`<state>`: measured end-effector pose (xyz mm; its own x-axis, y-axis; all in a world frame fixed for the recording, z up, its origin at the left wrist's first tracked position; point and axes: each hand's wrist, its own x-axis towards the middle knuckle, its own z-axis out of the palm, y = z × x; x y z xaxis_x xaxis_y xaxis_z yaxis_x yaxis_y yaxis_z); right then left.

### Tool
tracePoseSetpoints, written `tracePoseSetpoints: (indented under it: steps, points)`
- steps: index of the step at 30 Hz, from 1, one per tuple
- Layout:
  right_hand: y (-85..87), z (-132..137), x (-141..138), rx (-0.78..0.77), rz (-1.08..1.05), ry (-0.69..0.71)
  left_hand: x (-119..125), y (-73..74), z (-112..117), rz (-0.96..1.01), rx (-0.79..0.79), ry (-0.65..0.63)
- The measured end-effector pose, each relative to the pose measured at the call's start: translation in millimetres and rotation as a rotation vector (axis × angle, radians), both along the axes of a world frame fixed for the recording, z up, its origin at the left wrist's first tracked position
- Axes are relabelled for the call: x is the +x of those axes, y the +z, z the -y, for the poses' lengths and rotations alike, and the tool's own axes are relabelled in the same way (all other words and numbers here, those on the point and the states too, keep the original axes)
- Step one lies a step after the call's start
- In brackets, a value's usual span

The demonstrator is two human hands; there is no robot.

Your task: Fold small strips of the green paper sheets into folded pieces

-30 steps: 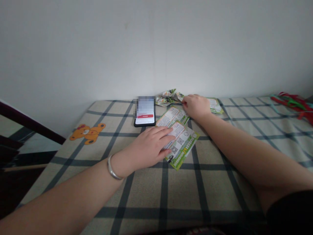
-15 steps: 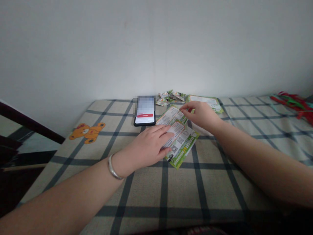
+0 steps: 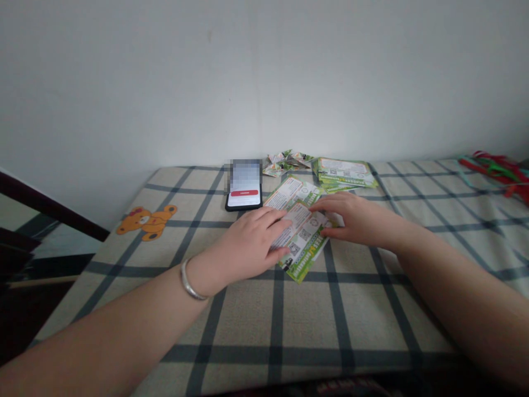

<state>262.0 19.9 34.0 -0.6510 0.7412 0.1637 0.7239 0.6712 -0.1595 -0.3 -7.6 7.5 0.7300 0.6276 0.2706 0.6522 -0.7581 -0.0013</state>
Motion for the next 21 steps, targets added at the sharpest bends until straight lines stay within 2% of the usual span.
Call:
tracePoseSetpoints:
  steps: [3,12,17,21]
  points:
    - [-2.8,-2,-1,0.019,-0.009,-0.009,-1,1.9,0,0.002,-0.014,0.008]
    - [-16.9,-1,-13,-0.004,-0.139,-0.185,0,2.4,3,-0.033,-0.074,0.085]
    - [-21.1,0,-15,-0.046,-0.211,-0.237,-4,4.1,0,-0.093,-0.172,0.045]
    - [-19.6,0,-15,-0.056,-0.222,-0.241,-6,6.1,-1,-0.093,-0.193,0.035]
